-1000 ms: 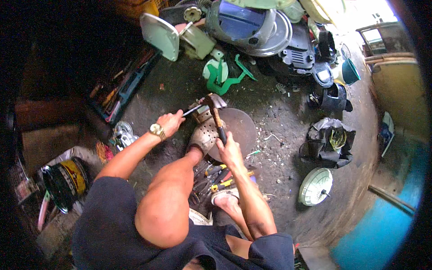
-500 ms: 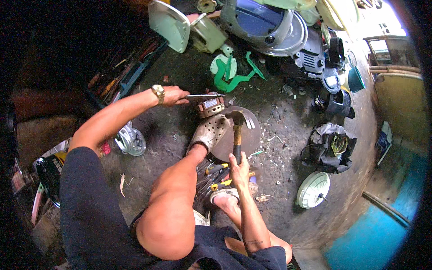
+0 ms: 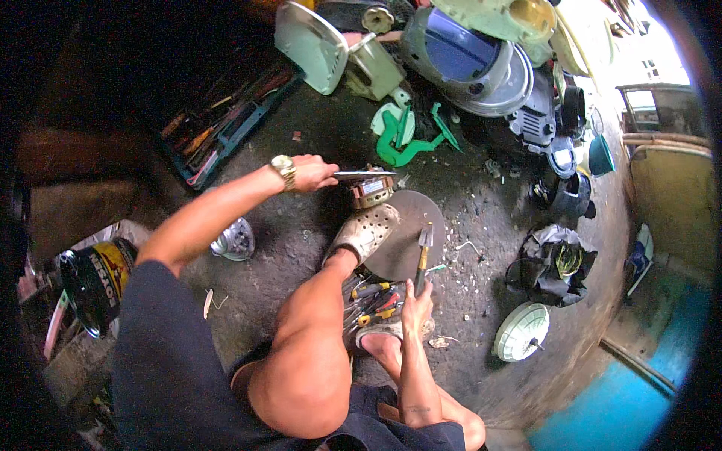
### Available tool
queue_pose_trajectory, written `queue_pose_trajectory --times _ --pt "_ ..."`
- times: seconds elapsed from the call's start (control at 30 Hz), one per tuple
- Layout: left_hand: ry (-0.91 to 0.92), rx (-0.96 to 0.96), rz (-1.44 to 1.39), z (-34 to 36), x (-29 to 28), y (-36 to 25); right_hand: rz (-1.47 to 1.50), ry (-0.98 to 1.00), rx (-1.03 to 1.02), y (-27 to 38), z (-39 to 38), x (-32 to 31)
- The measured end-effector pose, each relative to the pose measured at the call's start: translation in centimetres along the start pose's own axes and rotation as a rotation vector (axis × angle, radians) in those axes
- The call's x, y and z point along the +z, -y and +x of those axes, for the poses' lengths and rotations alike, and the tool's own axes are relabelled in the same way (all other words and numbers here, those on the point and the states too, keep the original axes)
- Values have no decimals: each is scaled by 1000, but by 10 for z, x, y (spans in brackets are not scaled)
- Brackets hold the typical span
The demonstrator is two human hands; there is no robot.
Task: The person sits on the floor and uses a hammer and a flat metal tool to repeatedly strike and pry at a cylindrical mechanical component. The person rotates the object and continues striking it from different angles.
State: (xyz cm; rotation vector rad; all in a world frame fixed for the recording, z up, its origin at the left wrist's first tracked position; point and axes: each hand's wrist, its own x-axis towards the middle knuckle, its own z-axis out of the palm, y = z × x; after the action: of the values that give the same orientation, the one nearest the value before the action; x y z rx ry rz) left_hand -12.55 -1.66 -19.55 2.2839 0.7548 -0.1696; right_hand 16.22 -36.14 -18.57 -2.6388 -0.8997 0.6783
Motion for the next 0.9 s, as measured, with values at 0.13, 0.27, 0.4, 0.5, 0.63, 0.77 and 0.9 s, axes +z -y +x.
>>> queue_pose_trajectory --times 0.13,0.27,0.4,0.5,0.63,0.77,0.9 --pt "-119 -396 -527 -46 -28 -46 -145 -145 -35 -11 15 -1" --pt "-525 -612 -1127 -44 67 -36 -30 -149 -371 63 79 8" --pt "-764 -750 -1444 -2 146 -18 286 91 -605 166 139 42" --pt "-787 -754 -1676 14 141 -35 157 374 -435 186 168 75" --pt "-788 -795 -1792 19 104 -62 291 452 -320 201 145 76" --pt "-877 -818 -1757 25 126 -52 365 457 -397 200 135 70" --pt "-829 -677 -1886 35 112 -56 431 385 -572 183 130 54"
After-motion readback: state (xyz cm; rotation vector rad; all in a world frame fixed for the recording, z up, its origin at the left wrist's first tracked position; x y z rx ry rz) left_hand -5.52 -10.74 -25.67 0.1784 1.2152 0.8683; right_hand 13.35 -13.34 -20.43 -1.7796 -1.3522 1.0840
